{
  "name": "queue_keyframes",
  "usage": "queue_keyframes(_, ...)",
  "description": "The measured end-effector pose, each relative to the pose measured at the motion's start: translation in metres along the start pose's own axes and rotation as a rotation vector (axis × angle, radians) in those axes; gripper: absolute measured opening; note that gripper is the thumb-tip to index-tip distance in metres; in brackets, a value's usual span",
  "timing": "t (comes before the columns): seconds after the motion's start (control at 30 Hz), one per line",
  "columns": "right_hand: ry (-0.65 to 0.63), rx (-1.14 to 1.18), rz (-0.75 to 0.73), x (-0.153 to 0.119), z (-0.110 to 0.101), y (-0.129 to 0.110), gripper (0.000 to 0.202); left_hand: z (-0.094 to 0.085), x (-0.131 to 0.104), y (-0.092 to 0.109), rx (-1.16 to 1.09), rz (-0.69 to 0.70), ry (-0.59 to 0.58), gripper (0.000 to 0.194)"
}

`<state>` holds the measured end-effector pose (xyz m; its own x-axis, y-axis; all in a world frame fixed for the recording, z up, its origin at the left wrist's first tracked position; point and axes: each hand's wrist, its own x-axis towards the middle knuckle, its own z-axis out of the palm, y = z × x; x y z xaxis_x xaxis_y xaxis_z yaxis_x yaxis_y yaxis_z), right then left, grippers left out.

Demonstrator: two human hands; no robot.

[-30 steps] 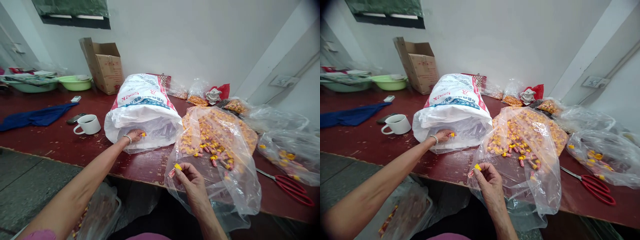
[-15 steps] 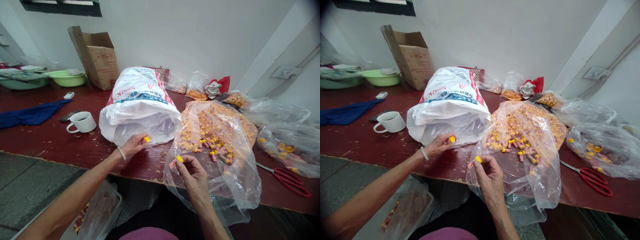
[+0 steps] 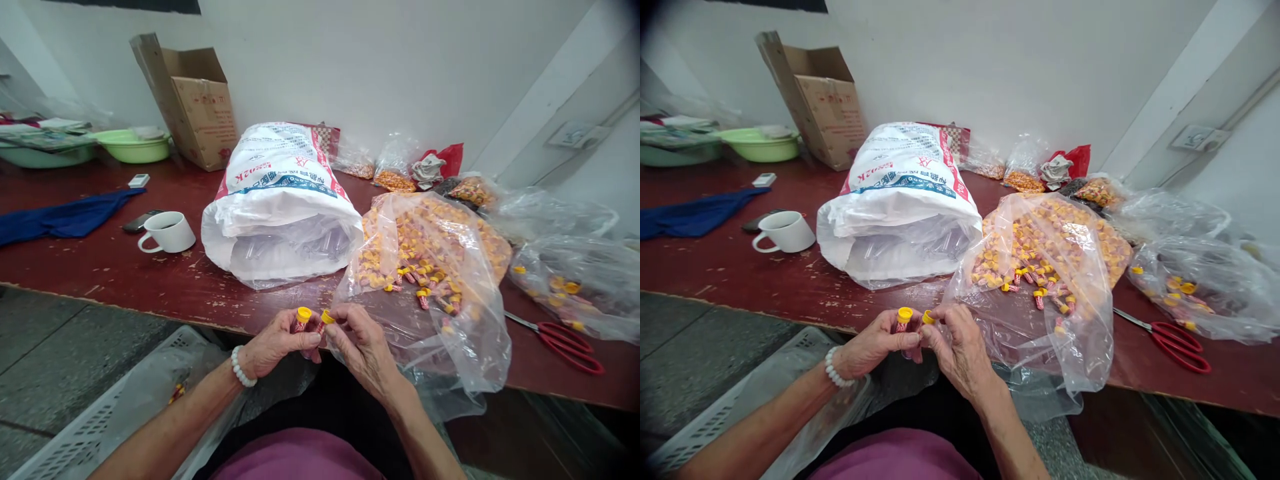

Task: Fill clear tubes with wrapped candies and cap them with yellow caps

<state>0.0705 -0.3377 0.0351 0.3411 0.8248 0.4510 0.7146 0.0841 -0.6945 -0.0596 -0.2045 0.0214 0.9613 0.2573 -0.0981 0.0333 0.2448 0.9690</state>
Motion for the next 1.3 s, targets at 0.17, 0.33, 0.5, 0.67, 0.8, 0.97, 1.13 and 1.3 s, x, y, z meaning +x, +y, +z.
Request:
queue_keyframes(0.17,-0.043,-0.087,-0.046,-0.01,0.016,-0.002,0.07,0.007,-0.001,-0.003,-0.22,-0.038,0.032,0.022)
queue_keyframes(0.33,0.016,-0.059,0.102,-0.014,0.035,-0.006,0.047,0.016,-0.002,-0.005,-0.392,-0.082,0.052,0.02)
queue_keyframes(0.5,-0.005,-0.081,0.122,-0.01,0.027,-0.008,0.045,0.013,-0.001,-0.011,-0.467,-0.151,0.0,0.021)
queue_keyframes(0.67,-0.036,-0.002,0.149,-0.011,0.027,-0.003,0.06,0.009,0.001,-0.015,-0.501,-0.154,-0.024,0.02)
queue_keyframes(0.8,-0.013,0.023,0.121,-0.016,0.033,0.003,0.081,0.007,0.001,-0.017,-0.503,-0.152,0.006,0.018)
queue_keyframes(0.97,-0.038,-0.069,-0.058,-0.013,0.03,0.0,0.06,0.009,-0.001,-0.022,-0.547,-0.157,-0.116,0.022)
queue_keyframes(1.13,-0.115,-0.089,-0.116,-0.008,0.021,-0.013,0.07,0.014,0.004,-0.016,-0.531,-0.161,-0.135,0.014)
queue_keyframes(1.3,0.082,-0.161,0.112,-0.008,-0.02,0.027,0.073,-0.023,0.036,0.011,-0.066,0.06,0.264,0.02)
